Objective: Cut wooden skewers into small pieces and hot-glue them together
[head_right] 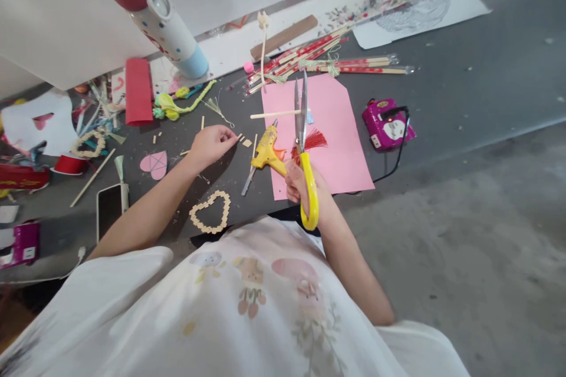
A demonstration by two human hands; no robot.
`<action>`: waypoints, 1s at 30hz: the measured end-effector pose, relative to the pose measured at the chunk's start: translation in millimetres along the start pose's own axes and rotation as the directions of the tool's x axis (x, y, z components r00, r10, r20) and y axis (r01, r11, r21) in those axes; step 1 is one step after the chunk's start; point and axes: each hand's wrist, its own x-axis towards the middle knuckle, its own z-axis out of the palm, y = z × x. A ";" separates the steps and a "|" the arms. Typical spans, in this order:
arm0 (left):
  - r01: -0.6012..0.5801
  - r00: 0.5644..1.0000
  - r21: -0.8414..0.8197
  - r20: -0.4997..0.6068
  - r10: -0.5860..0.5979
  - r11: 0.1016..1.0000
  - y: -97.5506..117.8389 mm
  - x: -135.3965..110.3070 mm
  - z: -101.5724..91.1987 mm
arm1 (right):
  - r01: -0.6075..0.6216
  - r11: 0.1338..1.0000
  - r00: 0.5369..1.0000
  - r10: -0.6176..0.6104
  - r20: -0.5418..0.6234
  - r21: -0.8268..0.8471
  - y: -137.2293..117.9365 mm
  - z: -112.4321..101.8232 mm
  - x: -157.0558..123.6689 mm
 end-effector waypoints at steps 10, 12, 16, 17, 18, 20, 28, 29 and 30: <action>-0.009 1.000 0.017 0.009 0.009 1.000 20.0 -11.3 -6.4 | -0.028 1.000 0.998 0.029 -0.062 0.007 -1.9 4.0 0.3; -0.007 1.000 0.010 0.013 0.007 1.000 22.7 -13.8 -3.7 | -0.023 1.000 0.998 0.023 -0.058 0.012 -2.6 3.8 0.3; 0.007 1.000 -0.002 0.008 -0.007 1.000 22.8 -13.8 2.0 | -0.047 0.999 0.999 0.047 -0.018 0.007 -4.2 2.0 0.7; 0.015 1.000 -0.009 0.010 -0.015 1.000 22.1 -13.0 2.8 | -0.051 0.999 0.999 0.051 -0.013 0.005 -4.5 1.7 0.8; 0.023 1.000 -0.022 0.017 -0.023 0.999 21.2 -12.1 3.4 | -0.051 0.999 0.999 0.051 -0.013 0.004 -4.8 1.4 0.9; 0.035 0.998 -0.067 0.046 -0.032 0.997 18.9 -9.8 4.0 | -0.047 0.999 0.999 0.047 -0.016 0.003 -4.8 1.1 1.0; 0.292 0.945 -0.466 0.274 -0.178 0.835 12.6 -3.9 3.7 | -0.017 0.999 1.000 0.018 -0.016 0.048 -1.6 0.1 1.3; 0.326 0.933 -0.490 0.302 -0.194 0.808 12.9 -3.6 3.3 | -0.021 0.998 1.000 0.022 -0.014 0.053 -1.3 -0.2 1.2; 0.350 0.924 -0.512 0.324 -0.201 0.784 13.2 -3.3 2.9 | -0.028 0.998 1.000 0.028 -0.008 0.056 -1.0 -0.4 1.1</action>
